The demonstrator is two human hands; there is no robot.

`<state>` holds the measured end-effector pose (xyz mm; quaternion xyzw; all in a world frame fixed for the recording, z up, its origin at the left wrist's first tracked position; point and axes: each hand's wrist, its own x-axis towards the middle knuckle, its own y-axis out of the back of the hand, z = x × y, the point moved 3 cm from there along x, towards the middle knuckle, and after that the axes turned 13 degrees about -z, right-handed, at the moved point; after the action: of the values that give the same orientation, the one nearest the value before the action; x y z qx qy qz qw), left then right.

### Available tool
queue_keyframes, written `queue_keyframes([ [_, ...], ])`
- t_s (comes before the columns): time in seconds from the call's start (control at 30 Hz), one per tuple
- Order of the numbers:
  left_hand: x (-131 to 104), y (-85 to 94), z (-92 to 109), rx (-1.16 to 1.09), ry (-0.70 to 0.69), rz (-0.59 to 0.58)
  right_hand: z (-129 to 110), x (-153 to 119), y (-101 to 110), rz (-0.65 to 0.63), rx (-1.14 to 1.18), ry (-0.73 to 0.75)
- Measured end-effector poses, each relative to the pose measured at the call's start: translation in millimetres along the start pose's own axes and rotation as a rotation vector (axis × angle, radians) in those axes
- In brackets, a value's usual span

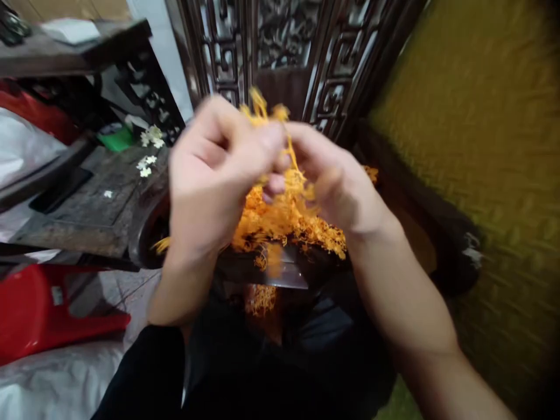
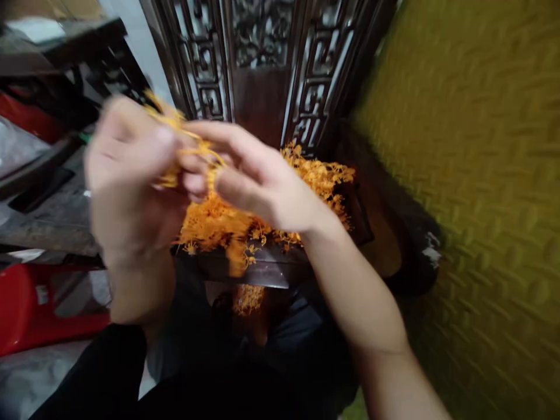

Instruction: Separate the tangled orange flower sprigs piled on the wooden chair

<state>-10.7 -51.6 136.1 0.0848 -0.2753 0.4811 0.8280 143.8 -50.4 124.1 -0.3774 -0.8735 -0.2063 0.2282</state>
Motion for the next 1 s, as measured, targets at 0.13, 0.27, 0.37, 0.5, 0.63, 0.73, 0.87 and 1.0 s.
queue_keyframes([
  [0.13, 5, 14.6, 8, 0.166, -0.112, -0.023, -9, -6, 7, 0.139, -0.18, -0.205],
  [0.27, 5, 35.5, 7, 0.437, -0.013, -0.062, -17, -11, 23, 0.186, -0.424, -0.298],
  [0.37, 3, 37.1, 4, 0.565, 0.026, -0.118, -22, -11, 20, 0.123, -0.574, -0.306],
  [0.5, 3, 32.4, 3, 0.651, 0.041, -0.147, -21, -7, 13, 0.095, -0.71, -0.264],
  [0.63, 2, 28.1, 6, 0.628, 0.09, -0.224, -20, -4, 11, 0.111, -0.743, -0.195],
  [0.73, 2, 23.1, 6, 0.685, 0.106, -0.288, -18, -5, 11, 0.123, -0.786, -0.173],
  [0.87, 7, 22.4, 2, 0.856, 0.054, -0.25, -18, -7, 9, 0.074, -0.846, -0.159],
  [1.0, 13, 28.7, -4, 0.902, -0.013, -0.323, -21, -8, 10, 0.057, -0.823, -0.203],
])
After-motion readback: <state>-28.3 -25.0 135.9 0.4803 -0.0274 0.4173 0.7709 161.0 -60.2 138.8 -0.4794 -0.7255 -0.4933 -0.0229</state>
